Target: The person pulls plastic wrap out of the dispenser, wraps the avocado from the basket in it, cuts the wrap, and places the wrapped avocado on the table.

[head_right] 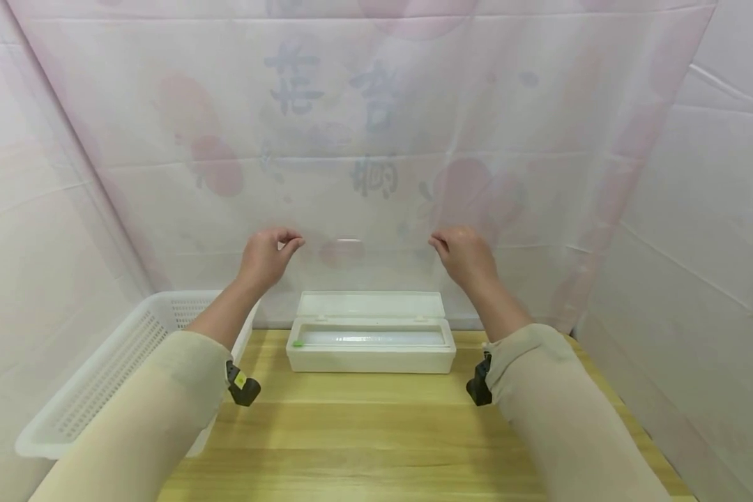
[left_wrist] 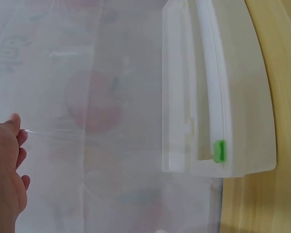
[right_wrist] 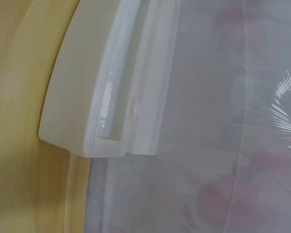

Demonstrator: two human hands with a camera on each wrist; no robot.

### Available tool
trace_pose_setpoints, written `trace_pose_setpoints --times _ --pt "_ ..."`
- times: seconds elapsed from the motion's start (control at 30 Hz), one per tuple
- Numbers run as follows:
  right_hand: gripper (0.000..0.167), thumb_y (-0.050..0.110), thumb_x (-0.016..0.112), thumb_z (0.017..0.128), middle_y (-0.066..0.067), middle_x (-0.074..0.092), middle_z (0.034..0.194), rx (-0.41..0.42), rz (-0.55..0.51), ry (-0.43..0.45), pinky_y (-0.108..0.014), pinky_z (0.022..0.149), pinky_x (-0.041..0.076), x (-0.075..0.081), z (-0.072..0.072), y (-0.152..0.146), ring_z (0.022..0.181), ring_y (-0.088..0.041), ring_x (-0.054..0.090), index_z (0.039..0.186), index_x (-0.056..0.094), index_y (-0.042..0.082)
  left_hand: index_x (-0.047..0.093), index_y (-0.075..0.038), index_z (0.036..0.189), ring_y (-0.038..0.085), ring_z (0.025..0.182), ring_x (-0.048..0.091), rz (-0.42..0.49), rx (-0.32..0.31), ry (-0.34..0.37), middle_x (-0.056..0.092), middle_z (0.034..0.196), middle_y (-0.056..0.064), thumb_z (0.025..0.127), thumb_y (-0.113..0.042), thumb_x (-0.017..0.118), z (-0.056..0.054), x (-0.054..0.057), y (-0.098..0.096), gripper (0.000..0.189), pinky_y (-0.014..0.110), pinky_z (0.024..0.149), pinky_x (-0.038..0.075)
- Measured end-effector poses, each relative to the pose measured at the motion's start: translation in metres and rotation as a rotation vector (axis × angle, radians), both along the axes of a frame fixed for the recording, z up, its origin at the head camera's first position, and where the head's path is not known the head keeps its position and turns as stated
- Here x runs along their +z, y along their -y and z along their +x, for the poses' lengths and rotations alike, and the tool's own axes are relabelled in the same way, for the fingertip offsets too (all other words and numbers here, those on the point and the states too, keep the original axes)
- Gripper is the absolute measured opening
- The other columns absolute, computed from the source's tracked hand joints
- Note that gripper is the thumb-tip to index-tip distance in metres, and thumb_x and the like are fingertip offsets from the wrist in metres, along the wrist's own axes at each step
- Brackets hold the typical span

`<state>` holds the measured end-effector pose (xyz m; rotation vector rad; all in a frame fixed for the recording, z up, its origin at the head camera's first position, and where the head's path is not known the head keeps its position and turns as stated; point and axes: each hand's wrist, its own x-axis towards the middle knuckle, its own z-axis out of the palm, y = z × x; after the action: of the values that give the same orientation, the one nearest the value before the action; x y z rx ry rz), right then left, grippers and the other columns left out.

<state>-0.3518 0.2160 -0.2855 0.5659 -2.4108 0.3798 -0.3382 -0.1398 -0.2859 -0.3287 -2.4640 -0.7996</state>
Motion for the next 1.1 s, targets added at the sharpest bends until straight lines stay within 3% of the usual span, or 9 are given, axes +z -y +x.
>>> trace_pose_setpoints --times 0.4,0.83,1.1 --pt "0.02 0.018 0.065 0.096 -0.016 0.07 0.082 0.002 -0.012 -0.02 -0.048 0.074 0.05 0.013 -0.001 -0.002 0.076 -0.032 0.062 0.096 0.074 0.0 0.075 -0.011 0.103 0.025 0.096 0.066 0.009 0.044 -0.063 0.074 0.102 0.006 0.096 -0.027 0.064 -0.002 0.011 -0.004 0.021 0.042 0.08 0.051" --pt "0.021 0.018 0.065 0.096 -0.018 0.072 0.09 -0.033 -0.088 -0.044 -0.051 0.08 0.051 0.026 0.004 0.008 0.085 -0.036 0.065 0.1 0.074 -0.001 0.077 -0.012 0.099 0.022 0.089 0.067 0.153 0.152 -0.108 0.075 0.094 0.005 0.096 -0.028 0.066 0.001 0.023 -0.012 0.02 0.04 0.075 0.052" --pt "0.024 0.02 0.063 0.097 -0.02 0.072 0.093 -0.054 -0.154 -0.08 -0.051 0.083 0.051 0.034 0.007 0.013 0.088 -0.038 0.066 0.101 0.075 -0.001 0.078 -0.011 0.099 0.023 0.087 0.067 0.237 0.153 -0.167 0.075 0.095 0.007 0.094 -0.026 0.067 0.002 0.032 -0.015 0.019 0.04 0.073 0.052"
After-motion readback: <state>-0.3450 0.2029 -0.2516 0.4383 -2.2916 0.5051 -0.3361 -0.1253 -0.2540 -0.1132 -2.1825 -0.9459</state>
